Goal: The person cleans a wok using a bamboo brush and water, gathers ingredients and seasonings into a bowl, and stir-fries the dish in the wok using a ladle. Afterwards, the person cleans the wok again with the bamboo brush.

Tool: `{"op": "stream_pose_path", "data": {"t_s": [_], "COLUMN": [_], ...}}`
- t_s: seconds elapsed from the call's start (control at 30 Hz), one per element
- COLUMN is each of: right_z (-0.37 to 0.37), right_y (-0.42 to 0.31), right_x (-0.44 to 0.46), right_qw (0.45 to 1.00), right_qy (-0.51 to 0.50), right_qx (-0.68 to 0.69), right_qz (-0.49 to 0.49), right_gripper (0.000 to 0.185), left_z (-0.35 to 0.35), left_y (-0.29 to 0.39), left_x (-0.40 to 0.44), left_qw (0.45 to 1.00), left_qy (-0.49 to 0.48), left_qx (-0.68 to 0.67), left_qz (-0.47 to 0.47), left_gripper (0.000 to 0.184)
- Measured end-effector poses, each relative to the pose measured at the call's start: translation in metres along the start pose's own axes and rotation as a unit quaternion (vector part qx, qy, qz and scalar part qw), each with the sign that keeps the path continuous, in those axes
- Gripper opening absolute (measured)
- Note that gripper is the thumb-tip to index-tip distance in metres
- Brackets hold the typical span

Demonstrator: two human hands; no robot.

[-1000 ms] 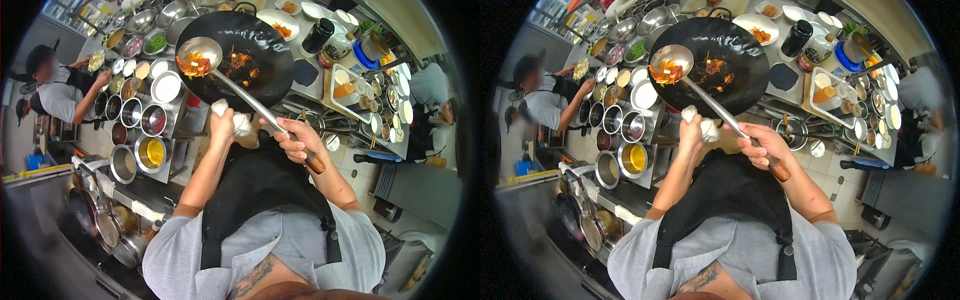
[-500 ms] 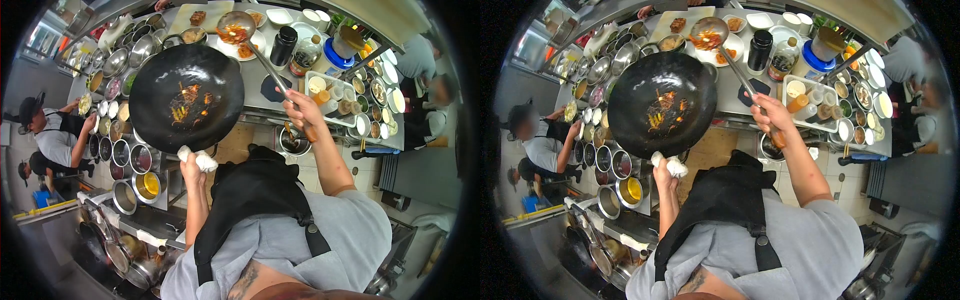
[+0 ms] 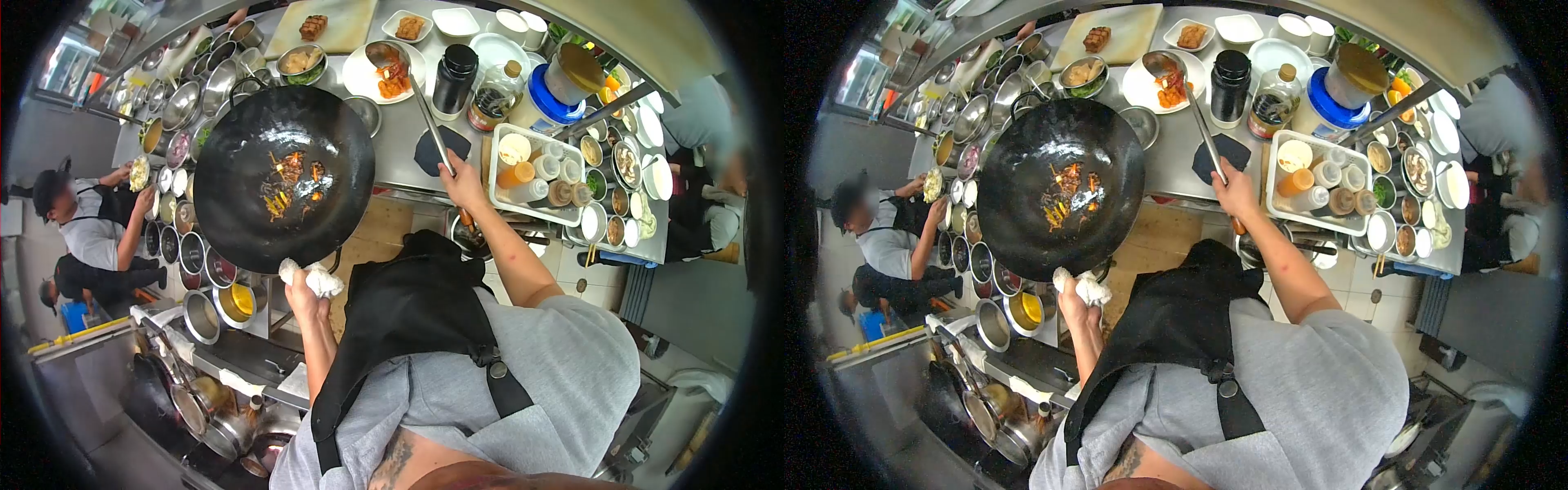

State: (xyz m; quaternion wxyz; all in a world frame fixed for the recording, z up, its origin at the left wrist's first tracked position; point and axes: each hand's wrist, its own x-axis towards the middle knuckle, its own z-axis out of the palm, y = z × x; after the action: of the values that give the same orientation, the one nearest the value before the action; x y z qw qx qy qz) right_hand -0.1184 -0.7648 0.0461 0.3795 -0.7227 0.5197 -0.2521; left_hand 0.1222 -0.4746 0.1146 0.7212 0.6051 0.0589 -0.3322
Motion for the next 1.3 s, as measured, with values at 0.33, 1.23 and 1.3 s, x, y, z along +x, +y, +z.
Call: {"op": "stream_pose_path", "data": {"t_s": [0.33, 1.23, 1.3], "right_z": [-0.008, -0.042, -0.051], "right_y": [0.007, -0.032, -0.029], "right_x": [-0.003, -0.030, -0.033], "right_qw": [0.999, 0.939, 0.915], "right_qy": [0.007, -0.072, -0.125], "right_qx": [-0.025, 0.321, 0.363], "right_qz": [-0.025, 0.100, 0.123], "right_gripper": [0.047, 0.034, 0.035], "left_z": [0.010, 0.044, 0.054], "left_y": [-0.005, -0.019, -0.022], "left_x": [-0.004, 0.030, 0.038], "left_qw": [1.000, 0.999, 0.998], "left_qy": [0.009, -0.050, -0.052], "left_qx": [0.011, -0.008, -0.013], "left_qz": [-0.008, 0.013, 0.031], "left_gripper": [0.017, 0.012, 0.012]}}
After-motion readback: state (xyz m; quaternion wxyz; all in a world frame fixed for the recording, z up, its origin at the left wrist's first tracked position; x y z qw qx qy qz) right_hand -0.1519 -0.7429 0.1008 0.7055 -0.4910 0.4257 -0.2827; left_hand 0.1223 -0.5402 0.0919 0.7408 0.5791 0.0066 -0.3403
